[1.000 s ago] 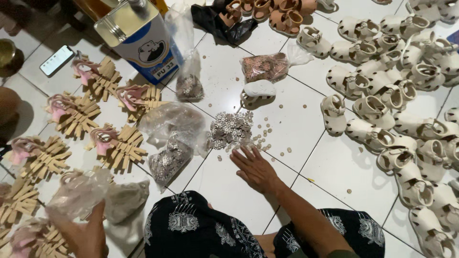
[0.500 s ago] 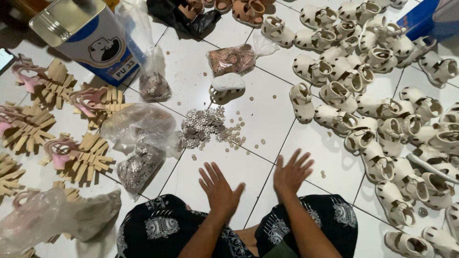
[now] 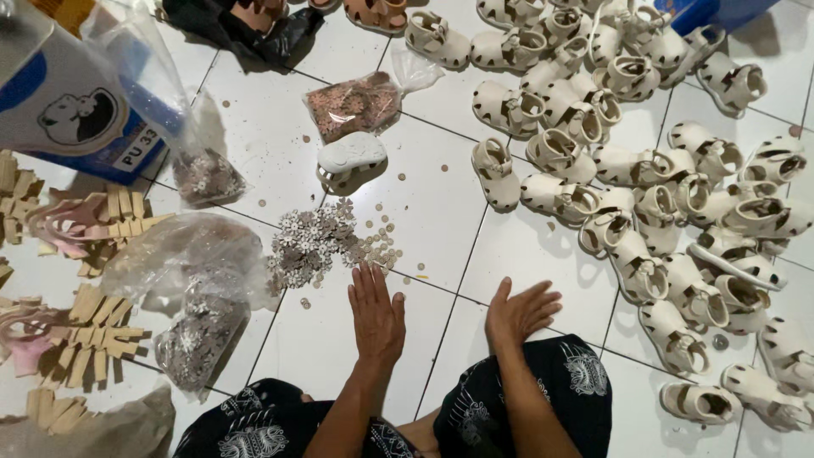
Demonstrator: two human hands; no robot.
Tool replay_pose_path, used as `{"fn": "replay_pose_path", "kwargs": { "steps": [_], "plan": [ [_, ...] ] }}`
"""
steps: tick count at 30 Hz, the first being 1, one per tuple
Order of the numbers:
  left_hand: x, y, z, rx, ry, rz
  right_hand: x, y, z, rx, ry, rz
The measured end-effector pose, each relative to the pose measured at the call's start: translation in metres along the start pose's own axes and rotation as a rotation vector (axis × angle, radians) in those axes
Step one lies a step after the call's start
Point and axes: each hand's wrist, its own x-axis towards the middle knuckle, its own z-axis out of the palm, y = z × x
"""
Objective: The person sits on the floor and assembles small flower-shaped decorations by hand. They pick up individual flower pieces and circular bases, press them together, and place the finished units on the floor. The person also handles a plastic bag of components and a small container of adhesive.
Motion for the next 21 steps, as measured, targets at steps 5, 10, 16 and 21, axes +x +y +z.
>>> {"fn": "replay_pose_path", "kwargs": {
  "steps": [5, 10, 16, 21],
  "plan": [
    [-0.003, -0.01, -0.006, -0.031, 0.039, 0.04, -0.015, -0.018, 0.041, -0.033, -0.01, -0.53],
    [-0.003, -0.028, -0.014, 0.027, 0.106, 0.033, -0.02, -0.064, 0.057, -0.057, -0.203, -1.083],
    [0.004, -0.03, -0.021, 0.053, 0.065, 0.053, 0.003, -0.152, 0.055, -0.39, -0.287, -1.119],
    [0.008, -0.033, -0.024, 0.074, -0.015, 0.03, 0.007, -0.19, 0.066, -0.203, -0.135, -1.283]
  ]
}}
